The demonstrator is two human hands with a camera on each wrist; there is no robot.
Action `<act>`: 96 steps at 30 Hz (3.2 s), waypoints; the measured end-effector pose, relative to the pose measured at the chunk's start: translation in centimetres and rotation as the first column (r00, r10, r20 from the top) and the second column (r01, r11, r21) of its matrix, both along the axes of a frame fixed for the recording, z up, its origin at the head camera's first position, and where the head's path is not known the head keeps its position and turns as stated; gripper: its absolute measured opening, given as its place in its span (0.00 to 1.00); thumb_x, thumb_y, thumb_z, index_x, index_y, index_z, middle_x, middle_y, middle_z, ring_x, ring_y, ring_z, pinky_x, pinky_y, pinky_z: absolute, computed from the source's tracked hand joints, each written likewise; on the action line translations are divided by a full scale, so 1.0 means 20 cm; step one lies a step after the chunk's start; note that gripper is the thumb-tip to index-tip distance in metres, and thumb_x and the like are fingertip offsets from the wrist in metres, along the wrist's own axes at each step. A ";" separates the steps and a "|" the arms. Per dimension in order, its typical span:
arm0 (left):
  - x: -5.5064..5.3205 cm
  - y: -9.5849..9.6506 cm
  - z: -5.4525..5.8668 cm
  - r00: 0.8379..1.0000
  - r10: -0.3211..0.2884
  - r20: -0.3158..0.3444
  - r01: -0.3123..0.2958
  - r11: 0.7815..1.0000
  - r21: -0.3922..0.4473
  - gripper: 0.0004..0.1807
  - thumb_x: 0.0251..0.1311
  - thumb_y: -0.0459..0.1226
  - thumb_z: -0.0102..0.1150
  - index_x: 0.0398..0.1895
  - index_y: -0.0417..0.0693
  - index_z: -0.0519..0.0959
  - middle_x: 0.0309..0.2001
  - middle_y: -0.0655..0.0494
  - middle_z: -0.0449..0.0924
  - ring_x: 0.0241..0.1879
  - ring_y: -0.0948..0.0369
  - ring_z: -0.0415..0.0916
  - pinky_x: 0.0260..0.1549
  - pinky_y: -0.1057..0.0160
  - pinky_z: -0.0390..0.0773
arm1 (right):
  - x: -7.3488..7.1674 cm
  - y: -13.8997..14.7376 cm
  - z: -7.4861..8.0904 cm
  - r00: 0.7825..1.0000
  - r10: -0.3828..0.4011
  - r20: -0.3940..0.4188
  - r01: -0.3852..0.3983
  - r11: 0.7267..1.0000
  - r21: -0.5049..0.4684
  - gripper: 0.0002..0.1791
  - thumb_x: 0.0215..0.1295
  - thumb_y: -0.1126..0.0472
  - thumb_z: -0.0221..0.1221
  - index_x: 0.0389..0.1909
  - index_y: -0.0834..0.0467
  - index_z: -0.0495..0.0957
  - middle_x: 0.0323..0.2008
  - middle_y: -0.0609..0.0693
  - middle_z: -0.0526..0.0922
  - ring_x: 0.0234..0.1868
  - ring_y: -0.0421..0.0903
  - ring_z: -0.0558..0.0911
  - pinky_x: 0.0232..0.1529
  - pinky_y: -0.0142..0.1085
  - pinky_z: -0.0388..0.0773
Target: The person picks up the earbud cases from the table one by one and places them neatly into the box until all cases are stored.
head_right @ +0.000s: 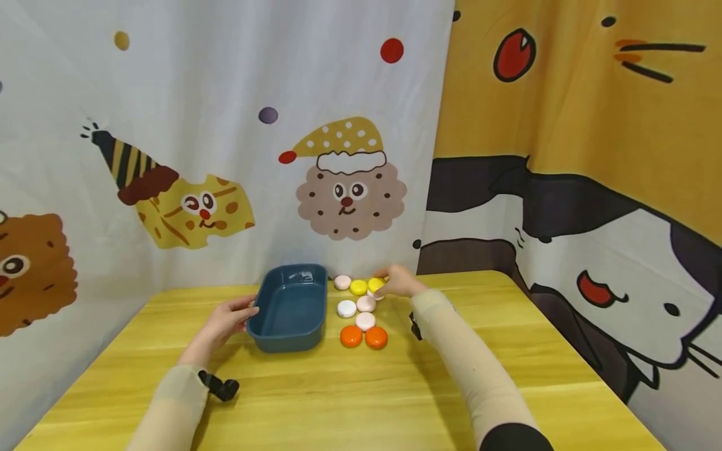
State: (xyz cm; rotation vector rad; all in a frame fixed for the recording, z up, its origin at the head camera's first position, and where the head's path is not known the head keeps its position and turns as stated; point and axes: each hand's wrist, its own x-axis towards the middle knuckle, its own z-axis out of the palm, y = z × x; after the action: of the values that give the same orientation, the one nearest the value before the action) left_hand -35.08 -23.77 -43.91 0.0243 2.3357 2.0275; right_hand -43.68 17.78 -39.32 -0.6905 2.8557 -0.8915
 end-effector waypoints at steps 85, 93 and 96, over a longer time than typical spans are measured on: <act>0.01 0.01 0.01 0.999 -0.037 0.035 0.035 0.999 0.041 0.32 0.67 0.32 0.56 0.73 0.38 0.58 0.45 0.50 0.69 0.24 0.63 0.67 0.24 0.68 0.76 | -0.09 -0.42 0.16 0.994 0.098 -0.050 -0.096 0.995 0.029 0.33 0.50 0.54 0.73 0.57 0.63 0.78 0.54 0.55 0.80 0.58 0.54 0.76 0.59 0.46 0.71; 0.01 0.01 -0.02 1.000 -0.017 0.026 0.016 0.999 0.032 0.31 0.68 0.31 0.55 0.73 0.40 0.60 0.46 0.49 0.70 0.23 0.63 0.67 0.23 0.68 0.75 | -0.08 -0.48 0.14 0.992 0.114 -0.054 -0.112 0.993 0.034 0.30 0.51 0.57 0.72 0.57 0.62 0.79 0.53 0.55 0.81 0.58 0.54 0.76 0.57 0.46 0.72; 0.01 0.00 -0.02 1.000 -0.007 0.027 0.006 1.000 0.030 0.31 0.67 0.31 0.55 0.72 0.40 0.61 0.48 0.47 0.70 0.23 0.63 0.67 0.23 0.68 0.76 | -0.09 -0.51 0.14 0.991 0.120 -0.060 -0.118 0.992 0.034 0.29 0.50 0.57 0.72 0.55 0.61 0.80 0.52 0.55 0.81 0.56 0.54 0.77 0.55 0.45 0.73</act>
State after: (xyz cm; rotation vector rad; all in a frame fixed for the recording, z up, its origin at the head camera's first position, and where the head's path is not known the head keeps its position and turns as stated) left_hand -34.89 -23.77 -44.32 0.0063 2.2866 2.0463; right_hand -45.45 7.64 -36.61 -0.8899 2.8392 -0.8228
